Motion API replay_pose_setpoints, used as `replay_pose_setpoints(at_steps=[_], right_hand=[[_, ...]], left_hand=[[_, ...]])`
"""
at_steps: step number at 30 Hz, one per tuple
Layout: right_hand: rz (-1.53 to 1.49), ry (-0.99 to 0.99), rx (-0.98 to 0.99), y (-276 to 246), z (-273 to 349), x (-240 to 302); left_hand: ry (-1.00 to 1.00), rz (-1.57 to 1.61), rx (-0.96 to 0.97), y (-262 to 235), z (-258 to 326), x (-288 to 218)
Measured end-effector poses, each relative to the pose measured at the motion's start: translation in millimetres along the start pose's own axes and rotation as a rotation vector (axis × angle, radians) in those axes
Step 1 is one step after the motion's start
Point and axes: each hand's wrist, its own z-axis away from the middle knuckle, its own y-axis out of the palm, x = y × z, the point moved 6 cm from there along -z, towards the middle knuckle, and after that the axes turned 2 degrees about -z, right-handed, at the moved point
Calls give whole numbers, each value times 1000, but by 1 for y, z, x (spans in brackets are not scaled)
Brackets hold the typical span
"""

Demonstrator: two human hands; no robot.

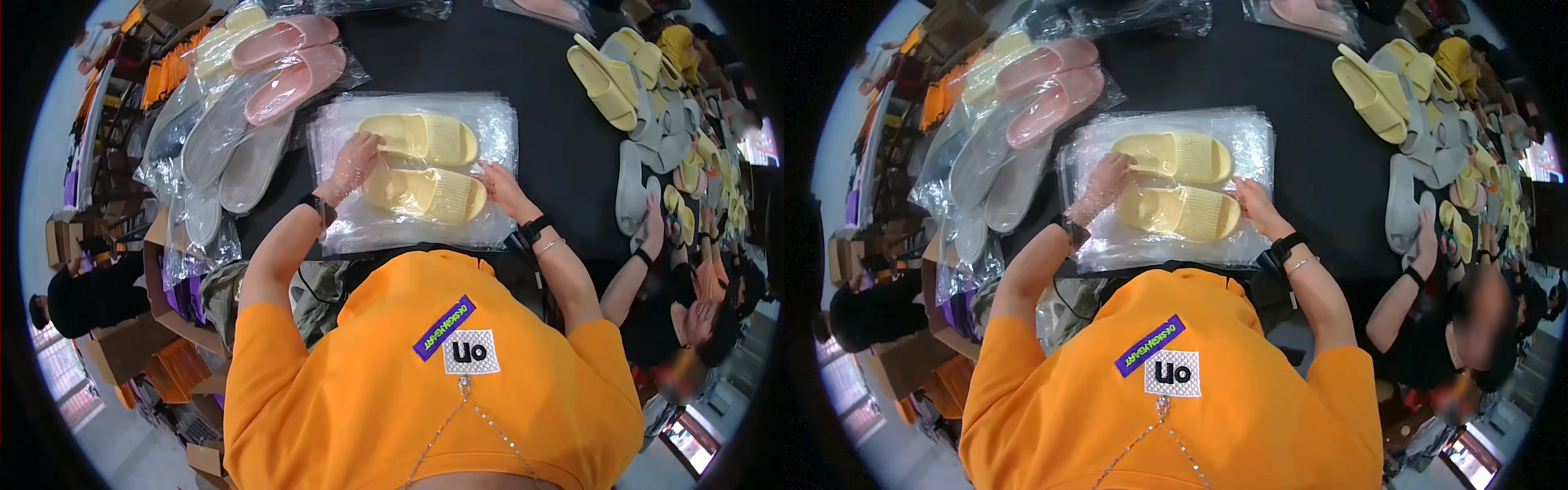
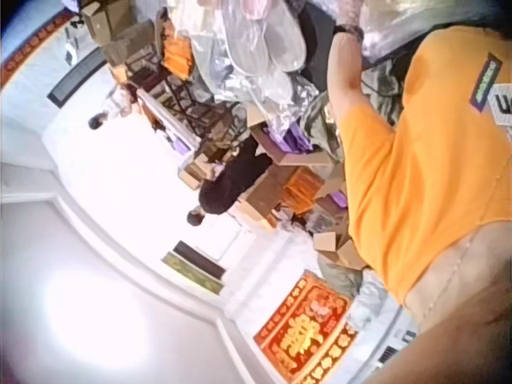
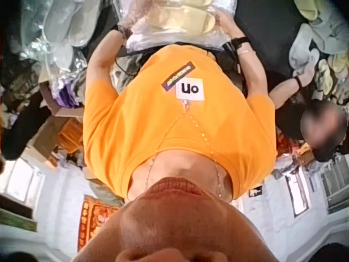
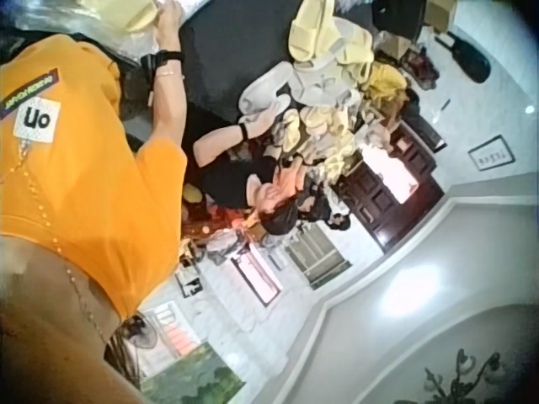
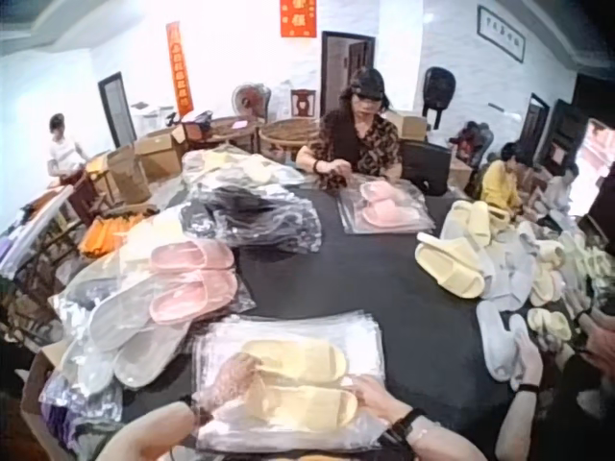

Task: The person is sorting and placing various styles of plastic slides into clear plastic bags.

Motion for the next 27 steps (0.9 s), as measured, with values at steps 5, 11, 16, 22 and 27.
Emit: replay_pose_setpoints(at_steps=[5,11,16,22,27], right_hand=[[19,-22,-7,-5,-6,-5],[-79,-79,-6,4,-9,6],[-156,-121,-34,7,-14,3],[11,-92,-167,-9,-8,11],[3,-110,-233,-39,-5,9]], left_hand=[[202,81,221,-1,-7,-38],[276,-142,161,26,-10,-47],[216,-132,26,38,-10,-60],[171,-71,-10,45,-11,-54],[142,-108,-85,28,12,-22]])
